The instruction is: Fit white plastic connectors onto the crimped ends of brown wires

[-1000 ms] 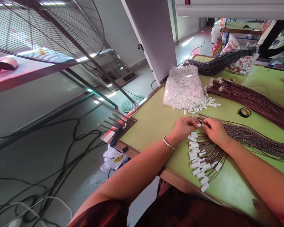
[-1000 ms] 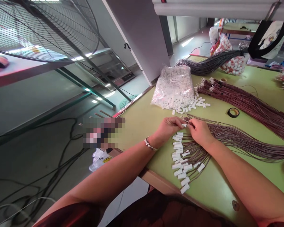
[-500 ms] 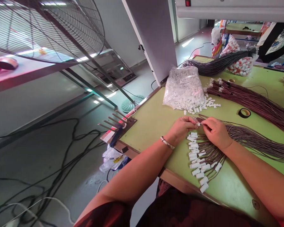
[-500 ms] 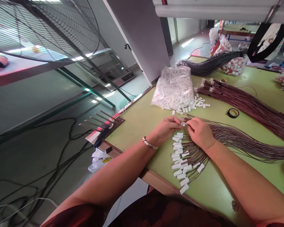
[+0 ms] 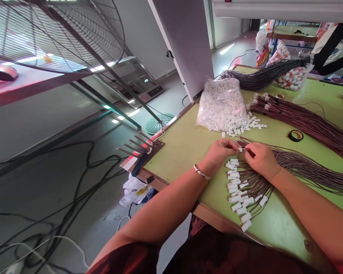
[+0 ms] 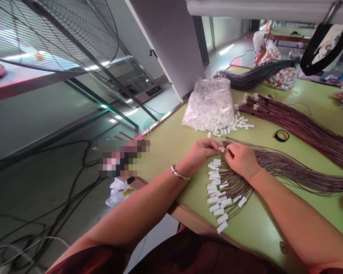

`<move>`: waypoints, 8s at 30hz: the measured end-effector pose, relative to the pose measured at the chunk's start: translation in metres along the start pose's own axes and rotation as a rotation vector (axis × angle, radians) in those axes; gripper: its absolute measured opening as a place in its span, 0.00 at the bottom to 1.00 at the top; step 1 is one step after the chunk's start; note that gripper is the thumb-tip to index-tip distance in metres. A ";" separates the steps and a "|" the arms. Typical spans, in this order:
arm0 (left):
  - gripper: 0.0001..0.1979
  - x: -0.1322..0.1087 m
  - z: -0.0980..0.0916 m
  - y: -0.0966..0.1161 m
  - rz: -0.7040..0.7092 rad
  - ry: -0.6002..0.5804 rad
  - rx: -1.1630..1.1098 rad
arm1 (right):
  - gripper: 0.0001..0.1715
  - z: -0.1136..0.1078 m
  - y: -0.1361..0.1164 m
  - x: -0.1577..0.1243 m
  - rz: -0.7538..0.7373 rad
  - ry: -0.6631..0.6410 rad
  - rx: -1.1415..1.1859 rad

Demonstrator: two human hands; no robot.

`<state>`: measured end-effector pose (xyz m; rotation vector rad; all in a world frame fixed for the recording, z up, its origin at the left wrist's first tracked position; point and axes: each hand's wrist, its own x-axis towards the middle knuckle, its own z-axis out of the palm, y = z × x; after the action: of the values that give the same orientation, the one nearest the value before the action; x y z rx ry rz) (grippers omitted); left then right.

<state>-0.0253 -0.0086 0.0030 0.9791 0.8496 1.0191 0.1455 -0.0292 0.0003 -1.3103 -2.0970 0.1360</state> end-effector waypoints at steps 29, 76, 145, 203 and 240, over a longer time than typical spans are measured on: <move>0.14 0.007 0.004 -0.004 -0.039 -0.017 0.182 | 0.07 0.001 -0.001 0.004 0.412 -0.024 0.410; 0.18 0.017 -0.034 0.027 0.096 0.204 1.061 | 0.16 -0.005 0.006 0.006 0.673 -0.110 0.890; 0.10 0.003 0.004 -0.006 0.107 -0.055 0.114 | 0.06 0.003 -0.001 0.001 0.474 -0.081 0.451; 0.10 0.005 0.010 -0.009 -0.006 -0.053 0.220 | 0.07 -0.002 0.002 0.006 0.561 -0.163 0.602; 0.16 0.001 -0.001 0.003 -0.053 -0.087 0.289 | 0.07 -0.002 0.000 0.001 0.476 -0.025 0.497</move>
<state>-0.0270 -0.0068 0.0051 1.2292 0.9625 0.8160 0.1457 -0.0287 0.0024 -1.4559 -1.5834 0.8217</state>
